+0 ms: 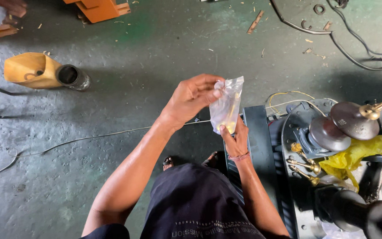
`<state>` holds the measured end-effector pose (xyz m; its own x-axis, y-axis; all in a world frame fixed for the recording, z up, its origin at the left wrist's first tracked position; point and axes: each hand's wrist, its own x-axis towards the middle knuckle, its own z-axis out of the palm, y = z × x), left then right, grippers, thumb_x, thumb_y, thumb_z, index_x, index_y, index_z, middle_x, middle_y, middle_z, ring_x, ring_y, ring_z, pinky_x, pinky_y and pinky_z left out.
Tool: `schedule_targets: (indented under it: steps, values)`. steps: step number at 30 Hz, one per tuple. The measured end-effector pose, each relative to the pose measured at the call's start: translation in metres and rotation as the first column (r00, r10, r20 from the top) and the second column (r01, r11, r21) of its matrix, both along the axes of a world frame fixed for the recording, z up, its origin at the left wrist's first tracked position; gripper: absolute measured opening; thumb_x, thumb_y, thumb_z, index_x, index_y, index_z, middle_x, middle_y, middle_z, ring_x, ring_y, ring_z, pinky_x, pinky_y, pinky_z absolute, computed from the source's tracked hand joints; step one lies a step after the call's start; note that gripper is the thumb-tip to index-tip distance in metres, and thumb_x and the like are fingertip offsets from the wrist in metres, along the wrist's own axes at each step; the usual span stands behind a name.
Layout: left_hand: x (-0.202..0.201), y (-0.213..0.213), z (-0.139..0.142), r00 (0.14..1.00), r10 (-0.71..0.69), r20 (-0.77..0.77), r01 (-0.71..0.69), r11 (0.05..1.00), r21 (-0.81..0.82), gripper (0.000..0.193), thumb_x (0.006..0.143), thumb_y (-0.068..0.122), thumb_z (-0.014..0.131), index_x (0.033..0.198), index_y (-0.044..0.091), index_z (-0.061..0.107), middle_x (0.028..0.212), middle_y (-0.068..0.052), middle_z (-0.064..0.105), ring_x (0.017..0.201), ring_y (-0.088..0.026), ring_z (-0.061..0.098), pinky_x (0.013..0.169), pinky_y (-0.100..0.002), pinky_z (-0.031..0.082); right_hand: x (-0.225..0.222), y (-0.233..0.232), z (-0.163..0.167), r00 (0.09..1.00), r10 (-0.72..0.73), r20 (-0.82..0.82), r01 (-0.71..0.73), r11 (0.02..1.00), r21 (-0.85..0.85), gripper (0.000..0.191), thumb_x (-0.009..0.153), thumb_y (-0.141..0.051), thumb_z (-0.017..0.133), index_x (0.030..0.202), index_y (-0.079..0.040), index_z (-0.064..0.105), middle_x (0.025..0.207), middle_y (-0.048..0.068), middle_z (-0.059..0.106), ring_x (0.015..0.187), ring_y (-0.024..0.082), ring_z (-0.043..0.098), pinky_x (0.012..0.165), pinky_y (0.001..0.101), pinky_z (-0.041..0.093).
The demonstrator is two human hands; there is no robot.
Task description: The person walks through a workshop, retrieves brass-colored electrical insulators and fittings from a plastic bag, and places them on a green machine. The person then picks up and handles the components, arranging them on the machine surface.
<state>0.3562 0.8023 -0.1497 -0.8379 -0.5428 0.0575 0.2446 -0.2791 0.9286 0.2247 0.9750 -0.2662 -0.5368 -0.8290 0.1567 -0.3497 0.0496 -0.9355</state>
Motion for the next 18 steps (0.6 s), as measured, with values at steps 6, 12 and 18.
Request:
schedule_targets:
  steps: [6,12,18]
  values:
    - [0.005,0.004,0.012,0.898,0.379,0.225,-0.203,0.809,-0.552,0.01,0.093,0.001,0.069,0.102,0.0,0.065,0.075,-0.002,0.063,0.066,-0.004,0.052,0.057,-0.027,0.045,0.001,-0.002,-0.011,0.984,0.018,0.18,-0.003,0.996,-0.085,0.045,0.093,-0.03,0.064,0.124,0.002,0.061,0.099,0.008,0.073,0.09,0.013,0.065,0.081,0.0304,0.053]
    - [0.012,0.007,0.013,0.872,0.384,0.305,-0.141,0.792,-0.595,0.013,0.094,0.004,0.071,0.107,0.002,0.07,0.071,-0.002,0.062,0.064,-0.004,0.051,0.058,-0.025,0.046,0.002,-0.006,-0.029,0.976,0.056,0.21,-0.026,0.989,-0.147,0.03,0.096,-0.023,0.06,0.114,0.001,0.059,0.094,0.006,0.068,0.087,0.011,0.059,0.078,0.0284,0.05]
    - [0.013,0.014,0.012,0.819,0.499,0.283,-0.281,0.779,-0.561,0.012,0.093,0.003,0.073,0.106,0.003,0.072,0.075,-0.007,0.066,0.067,-0.006,0.054,0.06,-0.029,0.048,0.003,-0.011,-0.029,0.98,0.057,0.19,-0.032,0.991,-0.13,0.029,0.095,-0.025,0.06,0.11,0.0,0.059,0.091,0.005,0.067,0.084,0.011,0.059,0.076,0.0279,0.05]
